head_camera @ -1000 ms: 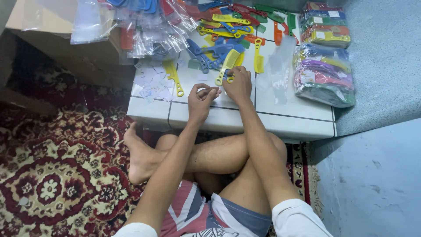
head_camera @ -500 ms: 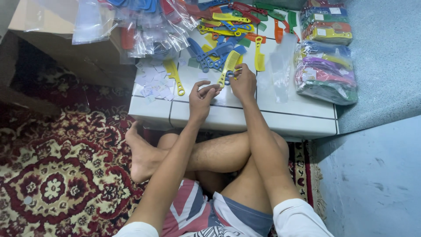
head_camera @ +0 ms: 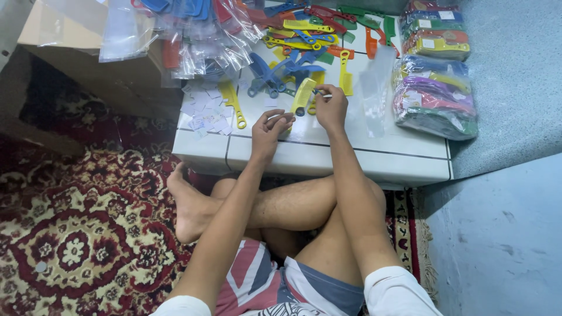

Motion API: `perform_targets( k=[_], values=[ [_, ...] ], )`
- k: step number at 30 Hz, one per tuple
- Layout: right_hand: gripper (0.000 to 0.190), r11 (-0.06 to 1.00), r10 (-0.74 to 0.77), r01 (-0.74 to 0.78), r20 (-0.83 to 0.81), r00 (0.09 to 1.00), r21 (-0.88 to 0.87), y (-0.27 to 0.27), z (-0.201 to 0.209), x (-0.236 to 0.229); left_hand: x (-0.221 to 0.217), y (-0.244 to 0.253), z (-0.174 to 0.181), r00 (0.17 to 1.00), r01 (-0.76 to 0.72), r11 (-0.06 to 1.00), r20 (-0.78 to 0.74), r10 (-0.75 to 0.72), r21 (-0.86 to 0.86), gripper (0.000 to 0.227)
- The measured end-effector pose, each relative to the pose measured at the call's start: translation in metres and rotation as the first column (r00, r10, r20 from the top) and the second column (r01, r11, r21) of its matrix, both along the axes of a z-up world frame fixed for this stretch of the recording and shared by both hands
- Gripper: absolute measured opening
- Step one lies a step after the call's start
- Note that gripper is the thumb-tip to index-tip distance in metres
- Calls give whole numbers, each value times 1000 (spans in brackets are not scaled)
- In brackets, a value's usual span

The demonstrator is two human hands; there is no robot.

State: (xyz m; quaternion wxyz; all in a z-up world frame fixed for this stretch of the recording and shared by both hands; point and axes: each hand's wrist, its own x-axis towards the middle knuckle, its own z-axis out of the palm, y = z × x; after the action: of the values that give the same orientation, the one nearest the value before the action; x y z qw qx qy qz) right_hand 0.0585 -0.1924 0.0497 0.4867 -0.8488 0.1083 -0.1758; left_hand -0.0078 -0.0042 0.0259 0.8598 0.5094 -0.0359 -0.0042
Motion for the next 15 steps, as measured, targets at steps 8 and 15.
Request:
perform_targets(
  k=[8,15],
  values=[
    [23,990,-28,2,183,983,143,6,36,-18,4,3,-2,999,20,997,-30,-23,-72,31],
    [23,838,-38,-84,212,977,540,17,56,-28,9,1,-9,995,19,988,-90,-33,-152,20]
  ],
)
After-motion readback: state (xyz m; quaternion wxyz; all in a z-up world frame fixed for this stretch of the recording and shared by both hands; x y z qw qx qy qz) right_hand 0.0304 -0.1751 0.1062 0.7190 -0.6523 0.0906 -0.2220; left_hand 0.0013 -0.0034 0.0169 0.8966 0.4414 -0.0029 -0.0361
